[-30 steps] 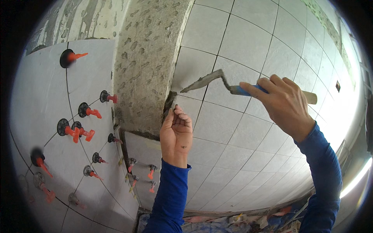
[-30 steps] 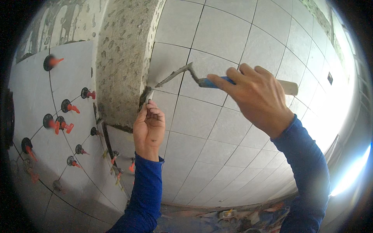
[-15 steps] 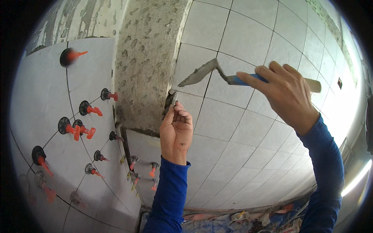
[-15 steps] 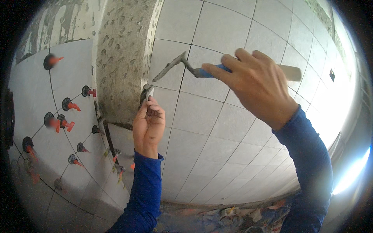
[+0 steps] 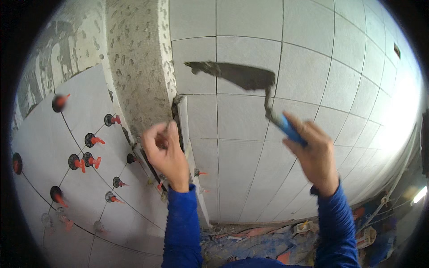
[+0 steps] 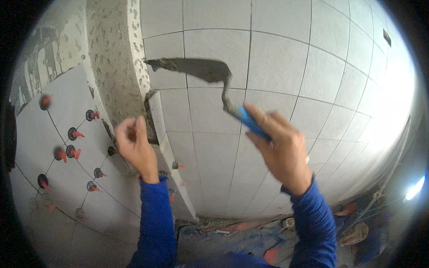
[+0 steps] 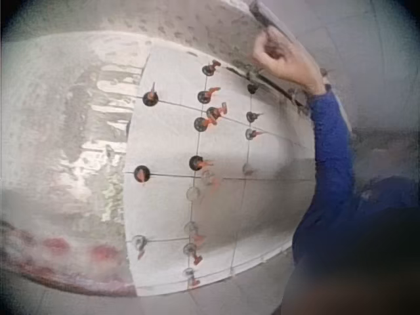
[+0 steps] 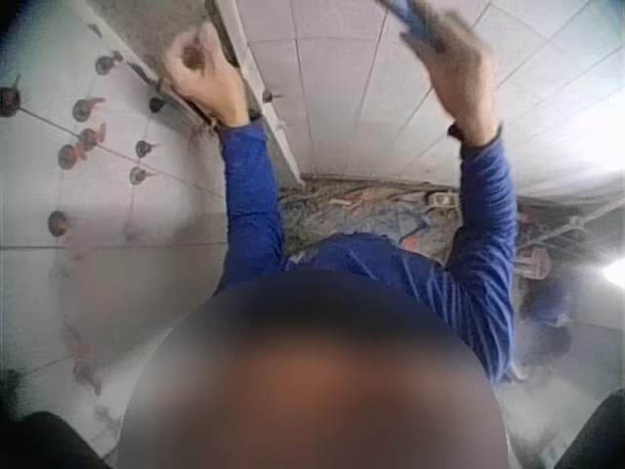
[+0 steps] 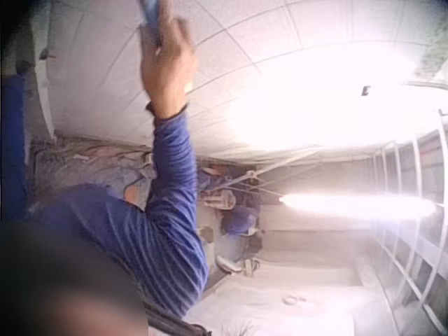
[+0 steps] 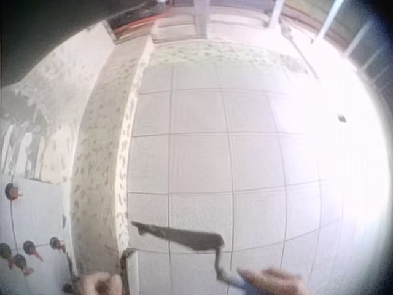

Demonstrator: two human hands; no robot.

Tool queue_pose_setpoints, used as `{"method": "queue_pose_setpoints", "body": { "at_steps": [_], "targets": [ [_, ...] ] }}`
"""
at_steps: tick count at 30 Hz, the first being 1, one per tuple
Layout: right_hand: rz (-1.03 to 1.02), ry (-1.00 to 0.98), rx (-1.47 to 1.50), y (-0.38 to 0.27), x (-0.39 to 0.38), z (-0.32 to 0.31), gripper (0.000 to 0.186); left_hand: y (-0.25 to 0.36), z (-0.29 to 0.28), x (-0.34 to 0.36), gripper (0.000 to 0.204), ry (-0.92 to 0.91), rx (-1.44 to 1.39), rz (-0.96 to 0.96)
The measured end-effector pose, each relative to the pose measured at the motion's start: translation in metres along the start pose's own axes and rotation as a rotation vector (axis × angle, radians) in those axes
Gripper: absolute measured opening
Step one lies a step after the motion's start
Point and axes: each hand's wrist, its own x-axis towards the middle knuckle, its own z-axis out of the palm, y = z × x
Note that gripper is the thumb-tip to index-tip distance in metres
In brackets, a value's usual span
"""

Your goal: The person applies mortar to the back of a small white tile using a trowel, then places and presses the tile onto a tiled wall. They repeat this process for a second tile, using a level to check alignment.

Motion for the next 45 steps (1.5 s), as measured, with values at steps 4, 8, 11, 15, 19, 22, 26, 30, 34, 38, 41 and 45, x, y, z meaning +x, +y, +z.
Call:
{"method": "queue_pose_setpoints", "body": {
  "at_steps": [4,8,11,15,19,22,26,30,34,38,41,45],
  "targets": [
    [0.365,-0.062,0.319,0.016,-0.090,0.018,0.059,-0.009,0.012,0.048,0.021,-0.197,0.433,0.424],
    [0.593,-0.105,0.541,0.039,-0.162,0.011,0.056,-0.013,0.025,0.066,0.017,-0.310,0.616,0.503],
    [0.735,-0.164,0.573,0.058,-0.223,-0.006,0.054,-0.015,0.031,0.068,0.016,-0.340,0.706,0.492],
    [0.935,-0.117,0.548,0.078,-0.313,-0.030,0.052,-0.033,0.033,0.069,0.015,-0.302,0.692,0.605],
    [1.379,-0.053,0.456,0.083,-0.408,-0.065,0.051,-0.048,0.026,0.074,0.016,-0.311,0.818,0.763],
    [1.613,0.101,0.275,0.065,-0.491,-0.091,0.052,-0.048,0.025,0.062,0.040,-0.320,1.174,0.699],
    [1.784,0.306,-0.170,0.023,-0.637,-0.093,0.063,-0.047,0.071,-0.047,0.031,-0.267,0.642,0.929],
    [2.335,0.850,-0.012,-0.014,-0.780,-0.057,0.043,-0.050,0.072,-0.222,0.023,-0.610,0.192,0.652],
    [2.676,1.166,-0.065,-0.038,-0.883,-0.041,0.022,-0.063,0.027,-0.373,0.017,-1.210,0.039,0.386],
    [2.237,2.144,0.340,-0.045,-0.965,-0.054,0.019,-0.078,0.014,-0.492,0.013,-1.873,-0.084,0.091],
    [1.963,1.984,0.531,-0.029,-1.031,-0.100,0.018,-0.069,0.024,-0.539,0.006,-2.127,-0.072,-0.006],
    [1.779,2.153,0.495,0.015,-1.101,-0.222,0.020,-0.025,0.060,-0.548,0.031,-2.312,0.352,-0.269]
  ]
}}
